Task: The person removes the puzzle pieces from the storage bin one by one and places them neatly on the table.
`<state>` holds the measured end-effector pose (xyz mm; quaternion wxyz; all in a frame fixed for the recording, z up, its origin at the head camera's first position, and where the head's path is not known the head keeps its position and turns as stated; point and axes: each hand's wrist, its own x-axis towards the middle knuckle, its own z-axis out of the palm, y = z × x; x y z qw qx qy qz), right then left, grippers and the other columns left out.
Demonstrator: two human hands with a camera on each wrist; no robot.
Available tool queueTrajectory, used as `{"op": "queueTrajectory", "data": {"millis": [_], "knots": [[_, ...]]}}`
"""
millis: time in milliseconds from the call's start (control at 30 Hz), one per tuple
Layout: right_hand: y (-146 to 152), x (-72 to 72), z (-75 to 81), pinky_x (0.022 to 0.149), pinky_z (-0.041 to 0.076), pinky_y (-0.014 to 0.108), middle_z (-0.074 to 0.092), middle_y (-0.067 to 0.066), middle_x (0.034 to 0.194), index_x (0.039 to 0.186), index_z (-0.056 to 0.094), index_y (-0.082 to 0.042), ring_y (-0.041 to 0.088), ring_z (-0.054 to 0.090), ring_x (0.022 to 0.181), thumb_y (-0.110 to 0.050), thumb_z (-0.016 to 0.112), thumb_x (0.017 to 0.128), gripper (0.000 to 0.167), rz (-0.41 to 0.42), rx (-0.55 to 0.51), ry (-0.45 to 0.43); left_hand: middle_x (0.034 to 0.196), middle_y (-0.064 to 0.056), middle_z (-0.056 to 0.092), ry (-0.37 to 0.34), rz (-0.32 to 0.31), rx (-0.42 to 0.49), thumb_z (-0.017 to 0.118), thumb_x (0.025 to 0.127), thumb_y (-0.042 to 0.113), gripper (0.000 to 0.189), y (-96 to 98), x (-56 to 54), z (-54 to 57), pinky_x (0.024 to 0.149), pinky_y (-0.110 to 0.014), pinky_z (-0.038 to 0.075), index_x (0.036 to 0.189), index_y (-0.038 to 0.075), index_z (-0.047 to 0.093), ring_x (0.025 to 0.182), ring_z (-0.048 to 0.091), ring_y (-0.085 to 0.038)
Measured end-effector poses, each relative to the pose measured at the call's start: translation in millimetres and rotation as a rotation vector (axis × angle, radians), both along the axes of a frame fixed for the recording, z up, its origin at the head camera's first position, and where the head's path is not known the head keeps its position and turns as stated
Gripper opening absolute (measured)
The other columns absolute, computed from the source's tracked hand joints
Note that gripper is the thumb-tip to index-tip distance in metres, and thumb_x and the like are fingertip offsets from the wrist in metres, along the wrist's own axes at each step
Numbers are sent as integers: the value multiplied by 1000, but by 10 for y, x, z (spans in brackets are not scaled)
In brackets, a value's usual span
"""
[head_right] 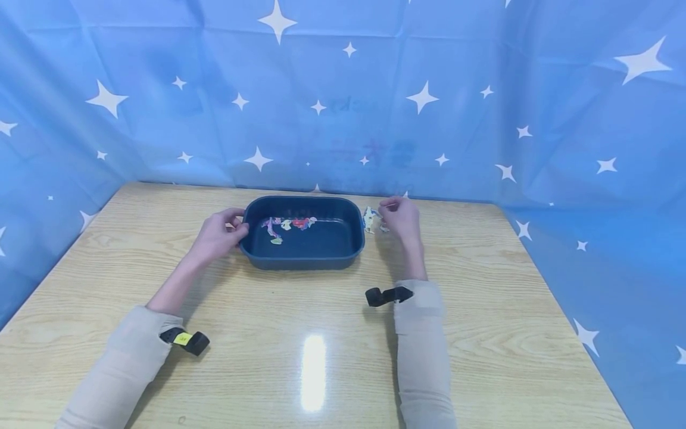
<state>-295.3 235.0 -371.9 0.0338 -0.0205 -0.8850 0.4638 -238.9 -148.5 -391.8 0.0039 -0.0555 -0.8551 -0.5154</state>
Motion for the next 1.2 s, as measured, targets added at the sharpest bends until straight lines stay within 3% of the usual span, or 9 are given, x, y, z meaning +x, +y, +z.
{"op": "queueTrajectory", "data": {"millis": [167,233,400,600,833,1000,1200], "knots": [[-164,7,77,78,62,41,68,23,108,117,66,6,26,68,83,-11,60,99,26,39,3,80,88,-11,53,3,5,-11,55,98,7,41,3,6,2,64,-42,65,137,-6,55,67,57,-15],[-235,20,111,72,62,33,68,22,106,115,66,6,23,66,81,-10,59,99,25,51,-2,104,88,-11,53,5,2,-11,55,98,7,41,4,9,2,64,-42,65,137,-6,55,66,58,-15],[-408,70,209,61,55,18,66,20,102,115,67,6,34,68,88,-10,60,98,25,70,8,164,88,-11,54,10,-10,-6,55,97,6,40,18,13,2,64,-42,65,135,-6,56,66,59,-15],[-578,98,247,66,58,25,68,19,101,115,68,5,35,69,87,-9,61,98,23,121,10,208,87,-11,54,14,-15,-2,55,97,6,40,25,10,-13,64,-42,65,135,-7,56,66,59,-15],[-775,138,219,67,59,31,69,16,99,113,69,2,34,69,87,-11,63,99,20,208,17,199,88,-11,54,10,-14,-3,55,97,6,40,30,11,-16,64,-42,65,135,-6,56,66,59,-15],[-891,151,159,71,57,35,71,14,100,113,70,2,27,66,86,-13,64,99,21,268,74,179,88,-11,54,12,-13,-15,55,97,6,41,40,6,-6,63,-40,64,136,-6,56,66,58,-15],[-986,131,26,81,58,40,72,15,101,110,70,3,28,67,91,-9,65,98,17,307,81,156,88,-11,55,14,-12,-15,55,96,6,41,49,8,0,64,-41,65,135,-6,56,67,59,-14]]}}
